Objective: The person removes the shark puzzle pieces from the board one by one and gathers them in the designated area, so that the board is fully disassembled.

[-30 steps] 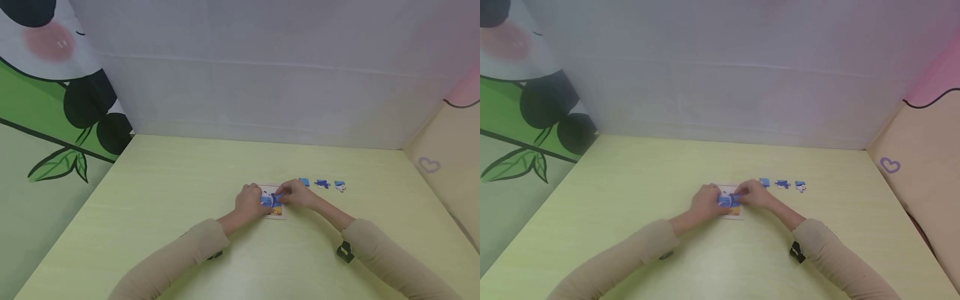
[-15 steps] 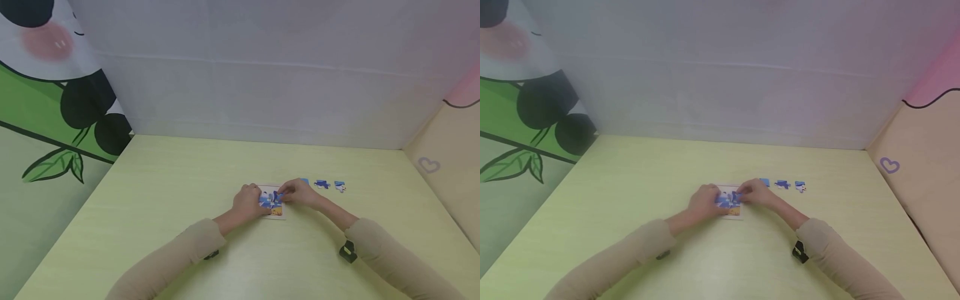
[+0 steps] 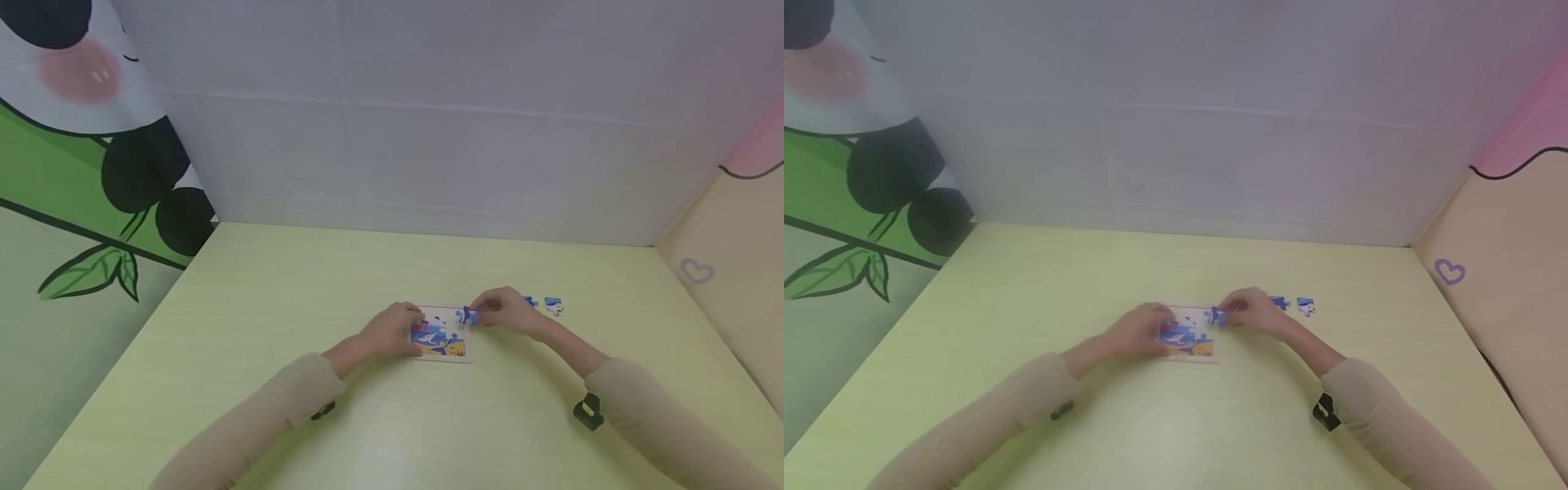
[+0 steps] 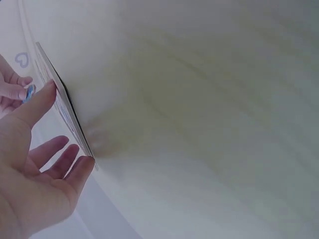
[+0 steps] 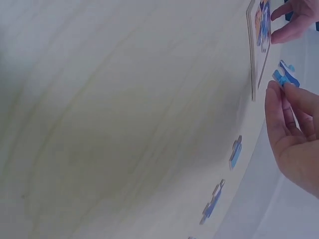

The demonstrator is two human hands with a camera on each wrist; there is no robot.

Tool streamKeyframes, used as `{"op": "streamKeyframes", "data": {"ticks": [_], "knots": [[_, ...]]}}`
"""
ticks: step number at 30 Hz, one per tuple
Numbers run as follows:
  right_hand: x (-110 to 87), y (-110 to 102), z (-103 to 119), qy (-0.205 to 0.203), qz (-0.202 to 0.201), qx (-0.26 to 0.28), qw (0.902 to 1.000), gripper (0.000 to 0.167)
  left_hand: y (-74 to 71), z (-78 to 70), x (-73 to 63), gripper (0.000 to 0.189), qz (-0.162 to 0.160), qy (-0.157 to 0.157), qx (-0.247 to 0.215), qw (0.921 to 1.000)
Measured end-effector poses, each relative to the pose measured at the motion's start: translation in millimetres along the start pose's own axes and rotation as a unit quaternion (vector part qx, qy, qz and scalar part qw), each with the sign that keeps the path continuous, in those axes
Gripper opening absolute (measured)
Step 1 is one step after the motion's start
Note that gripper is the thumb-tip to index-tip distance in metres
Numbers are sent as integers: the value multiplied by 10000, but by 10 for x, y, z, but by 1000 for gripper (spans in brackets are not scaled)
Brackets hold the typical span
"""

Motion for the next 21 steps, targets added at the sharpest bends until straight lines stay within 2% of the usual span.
{"op": "streamKeyframes", "data": {"ticks": [11,21], "knots": [[-285,-217,-266,84,-118,-216,9997,19,14,110,-121,62,95,6,-125,9999],[-437,-236,-382,102,-351,-667,9971,19,14,120,-205,62,128,11,-122,9998]]}}
Point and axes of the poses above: each hand's wrist, its own x-axis towards the middle knuckle, its own y-axis out of the palm, z = x × y, the point moved 9 cm from there along x, towards the middle knuckle, and after that the axes turned 5 degrees about -x, right-handed, at the moved point
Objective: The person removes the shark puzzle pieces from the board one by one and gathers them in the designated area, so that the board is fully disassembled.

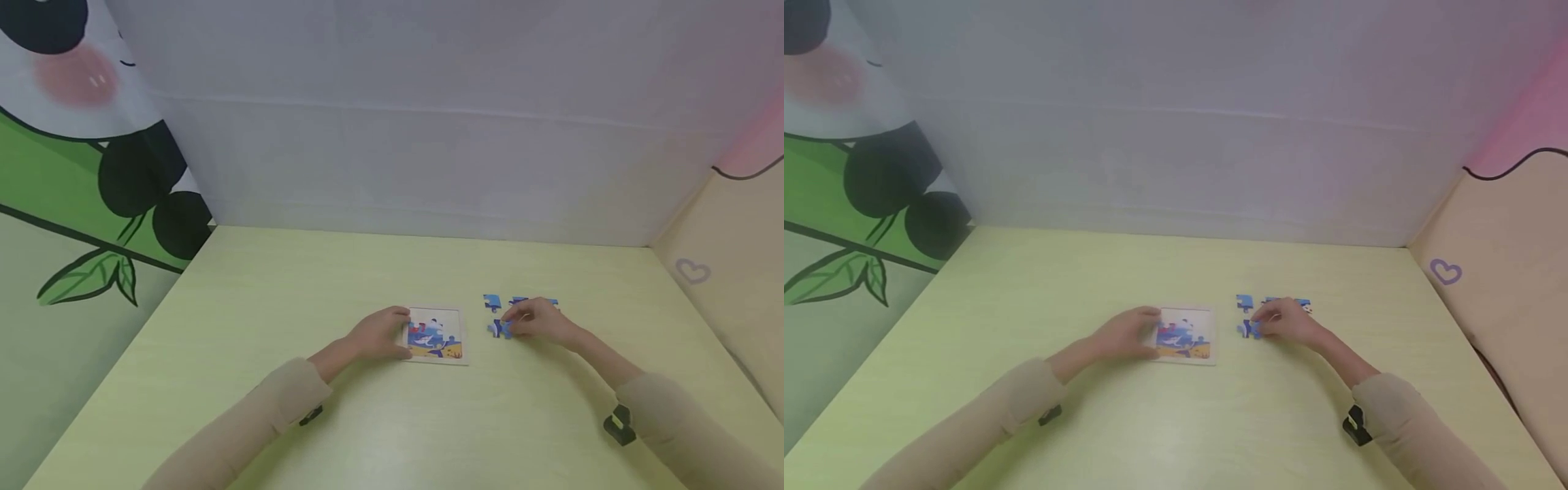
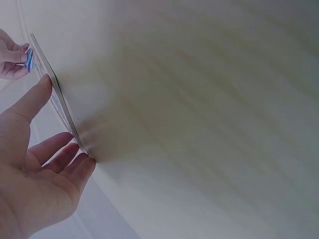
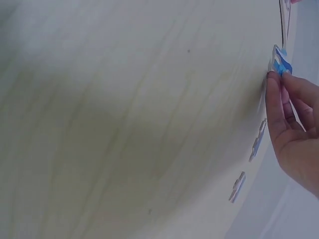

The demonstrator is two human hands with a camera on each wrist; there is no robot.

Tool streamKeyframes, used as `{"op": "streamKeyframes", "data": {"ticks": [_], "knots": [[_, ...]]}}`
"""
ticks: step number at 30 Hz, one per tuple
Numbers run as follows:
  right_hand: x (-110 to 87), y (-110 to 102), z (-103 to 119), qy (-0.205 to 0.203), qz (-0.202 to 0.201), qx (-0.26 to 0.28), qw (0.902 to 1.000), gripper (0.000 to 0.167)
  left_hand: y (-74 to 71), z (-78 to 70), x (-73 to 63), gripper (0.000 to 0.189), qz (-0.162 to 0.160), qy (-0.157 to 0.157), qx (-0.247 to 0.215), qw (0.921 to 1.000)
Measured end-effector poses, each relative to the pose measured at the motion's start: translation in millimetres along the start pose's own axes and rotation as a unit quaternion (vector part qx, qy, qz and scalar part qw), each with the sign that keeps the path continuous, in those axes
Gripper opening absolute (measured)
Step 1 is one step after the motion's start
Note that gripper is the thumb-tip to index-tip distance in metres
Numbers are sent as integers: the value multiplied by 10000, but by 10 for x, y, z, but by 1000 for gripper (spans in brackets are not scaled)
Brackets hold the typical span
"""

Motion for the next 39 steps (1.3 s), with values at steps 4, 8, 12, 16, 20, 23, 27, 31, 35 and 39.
{"op": "streamKeyframes", "data": {"ticks": [4,8,12,16,20,23,27,31,35,39], "knots": [[33,18,-10,8,-65,-241,9997,17,-13,-8,-10,62,-10,47,-4,10000],[72,39,-11,75,-93,-364,9993,16,-24,-19,-16,62,-11,51,0,10000],[88,41,3,198,-123,-395,9989,18,-41,-35,-37,63,27,-2,-56,10000],[94,28,21,221,-131,-445,9987,18,-60,-52,-61,63,42,-35,-91,9999],[98,14,39,183,-103,-506,9985,18,-74,-64,-77,63,47,-13,-61,10000],[101,5,52,171,-52,-509,9985,18,-86,-73,-86,64,47,15,-48,10000],[114,7,47,174,40,-492,9986,19,-97,-84,-92,64,39,51,-89,9999],[116,9,38,183,120,-480,9986,18,-105,-94,-101,63,39,69,-124,9999],[113,6,32,188,141,-449,9987,17,-109,-100,-106,63,30,73,-132,9999],[116,5,33,169,127,-472,9987,17,-105,-99,-100,64,22,81,-127,9999]]}}
Point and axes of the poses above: each hand's wrist, its own x-axis towards the middle knuckle, its own y-axis out of the palm, z = x × y, the point moved 9 cm from there along x, towards the middle knuckle, and after that the axes turned 5 degrees about -x, right-handed, at the moved point
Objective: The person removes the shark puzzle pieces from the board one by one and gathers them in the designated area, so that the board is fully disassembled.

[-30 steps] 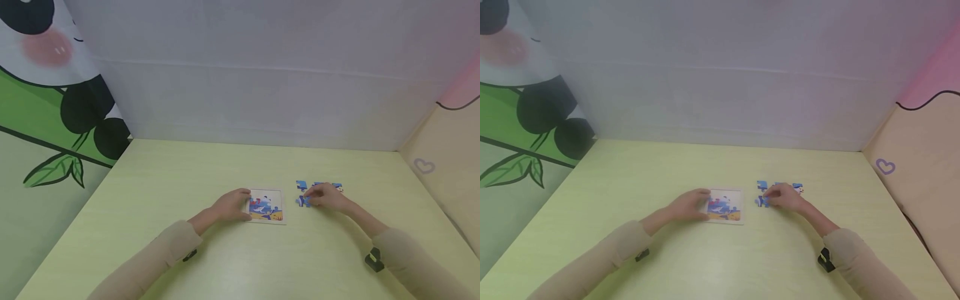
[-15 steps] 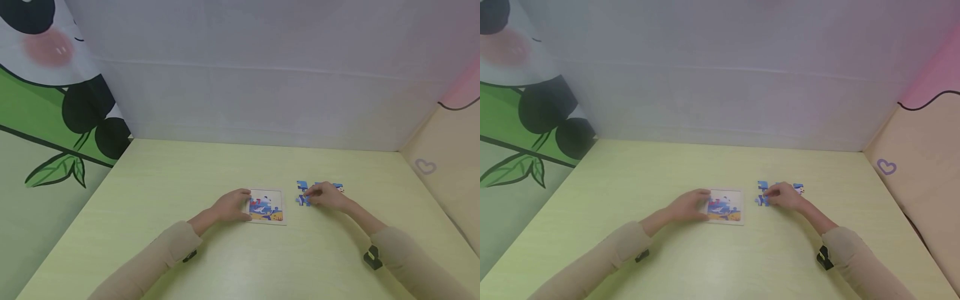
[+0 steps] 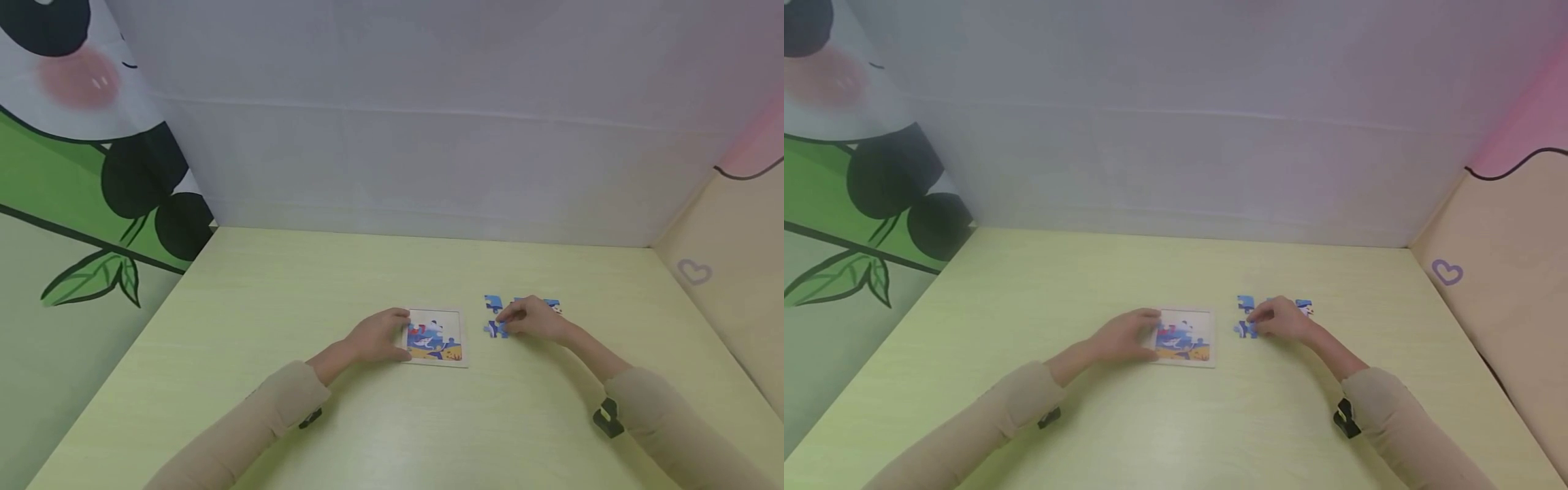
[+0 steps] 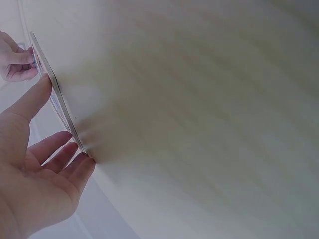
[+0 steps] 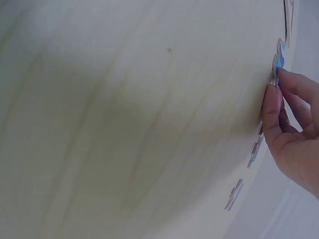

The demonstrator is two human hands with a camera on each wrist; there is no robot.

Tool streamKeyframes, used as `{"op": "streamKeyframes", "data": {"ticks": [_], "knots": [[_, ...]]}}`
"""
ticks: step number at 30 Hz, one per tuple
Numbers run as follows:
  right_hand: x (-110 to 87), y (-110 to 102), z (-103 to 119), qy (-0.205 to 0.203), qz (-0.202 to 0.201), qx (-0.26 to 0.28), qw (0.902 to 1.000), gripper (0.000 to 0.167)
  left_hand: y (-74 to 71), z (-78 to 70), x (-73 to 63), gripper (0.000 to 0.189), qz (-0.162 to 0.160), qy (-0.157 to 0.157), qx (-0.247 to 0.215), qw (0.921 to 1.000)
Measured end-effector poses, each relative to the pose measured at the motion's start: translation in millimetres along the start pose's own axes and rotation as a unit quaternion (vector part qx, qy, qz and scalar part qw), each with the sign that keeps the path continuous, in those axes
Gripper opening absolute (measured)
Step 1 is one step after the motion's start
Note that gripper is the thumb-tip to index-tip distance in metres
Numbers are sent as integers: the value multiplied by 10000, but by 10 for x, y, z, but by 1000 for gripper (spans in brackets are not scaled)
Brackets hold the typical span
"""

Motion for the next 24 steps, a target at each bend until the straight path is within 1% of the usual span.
{"op": "streamKeyframes", "data": {"ticks": [7,11,16,20,24], "knots": [[6,6,-17,61,11,50,10000,17,25,26,24,64,-21,-36,55,10000],[6,-6,-10,-3,-1,54,10000,18,26,27,22,63,-45,-47,44,10000],[12,-48,32,-21,-145,152,9998,16,21,20,17,63,-62,-29,15,10000],[75,-30,137,-34,-277,160,9995,17,13,23,12,63,-49,-45,62,10000],[184,84,323,-185,-318,88,9993,18,12,29,8,63,-37,-68,87,9999]]}}
Point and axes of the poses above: each hand's wrist, its own x-axis towards the middle knuckle, its own y-axis out of the palm, z = x × y, the point moved 9 cm from there along x, towards the middle knuckle, and after that the axes turned 5 degrees about -x, right-handed, at the moved point
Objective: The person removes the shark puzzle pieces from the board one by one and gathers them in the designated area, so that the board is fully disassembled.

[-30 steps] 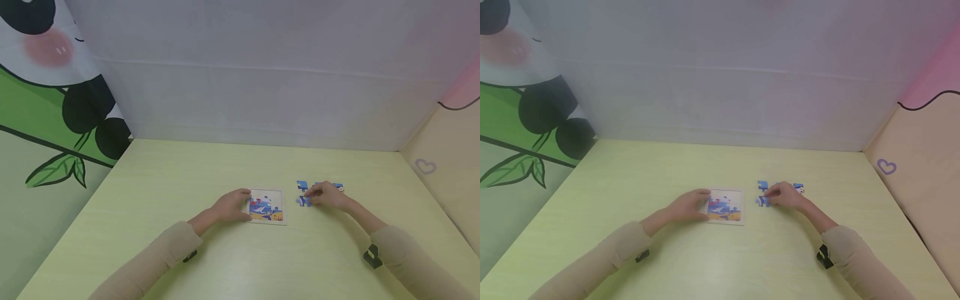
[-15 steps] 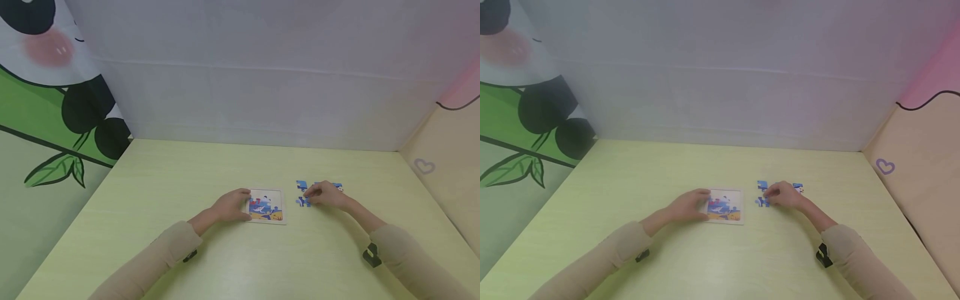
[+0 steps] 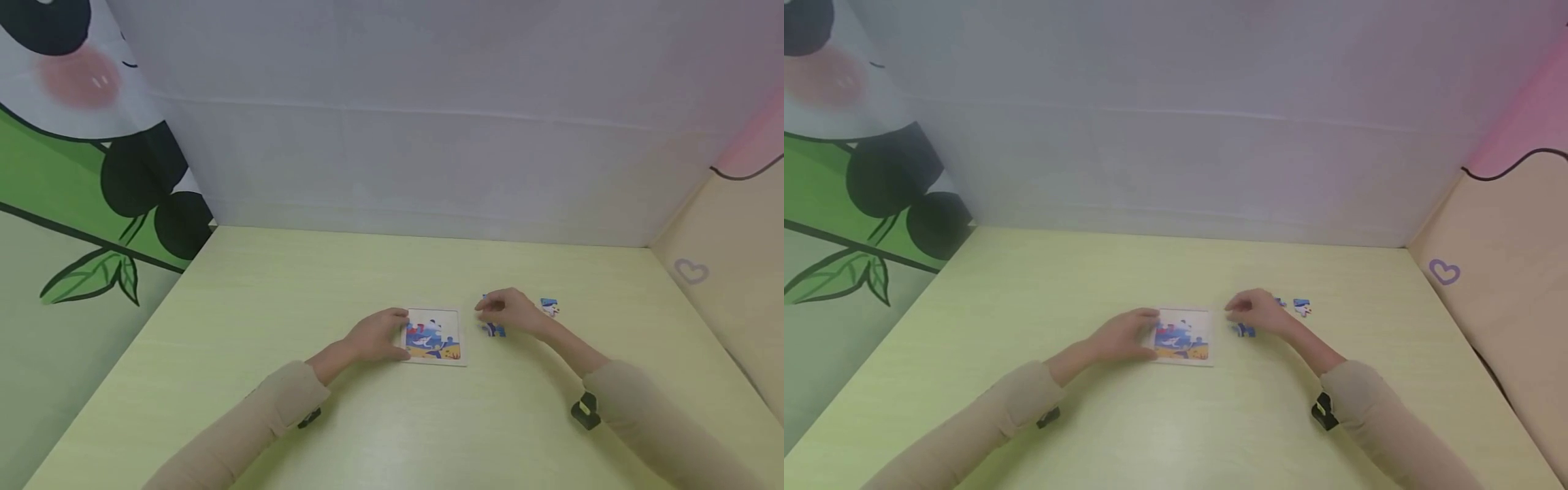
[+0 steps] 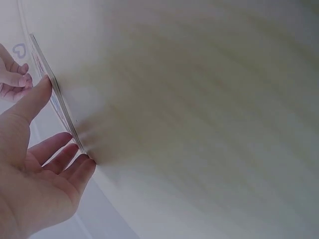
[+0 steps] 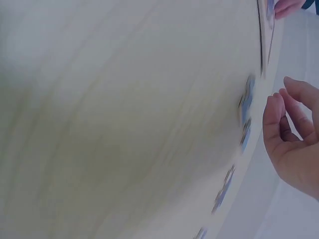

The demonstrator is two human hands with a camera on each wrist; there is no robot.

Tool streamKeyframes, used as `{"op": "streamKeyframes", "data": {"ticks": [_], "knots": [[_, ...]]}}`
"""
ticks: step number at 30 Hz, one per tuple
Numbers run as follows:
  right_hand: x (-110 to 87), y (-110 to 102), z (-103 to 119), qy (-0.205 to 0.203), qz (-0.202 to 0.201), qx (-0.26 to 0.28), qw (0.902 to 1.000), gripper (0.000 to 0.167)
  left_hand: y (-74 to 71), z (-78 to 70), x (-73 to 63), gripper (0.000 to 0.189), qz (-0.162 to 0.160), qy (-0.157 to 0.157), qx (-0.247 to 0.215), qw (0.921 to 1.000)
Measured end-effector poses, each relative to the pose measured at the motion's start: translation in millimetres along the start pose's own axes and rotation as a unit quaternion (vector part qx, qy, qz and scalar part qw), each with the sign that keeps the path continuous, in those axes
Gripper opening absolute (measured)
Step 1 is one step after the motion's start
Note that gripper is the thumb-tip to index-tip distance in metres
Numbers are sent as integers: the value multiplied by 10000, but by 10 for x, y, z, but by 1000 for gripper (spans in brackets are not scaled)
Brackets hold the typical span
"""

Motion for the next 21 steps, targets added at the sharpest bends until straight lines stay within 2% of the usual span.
{"op": "streamKeyframes", "data": {"ticks": [8,15,21], "knots": [[201,331,373,-128,194,4,9997,21,-5,1,6,63,4,-16,-78,10000],[303,545,409,186,424,-112,9989,30,-16,-4,10,62,-30,-25,-157,9999],[316,592,444,160,463,-240,9985,28,-19,-1,8,61,-26,-50,-157,9999]]}}
Point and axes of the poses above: each hand's wrist, its own x-axis towards the middle knuckle, its own y-axis out of the palm, z = x × y, the point moved 9 cm from there along x, towards the middle knuckle, and after that the axes turned 5 degrees about -x, right-handed, at the moved point
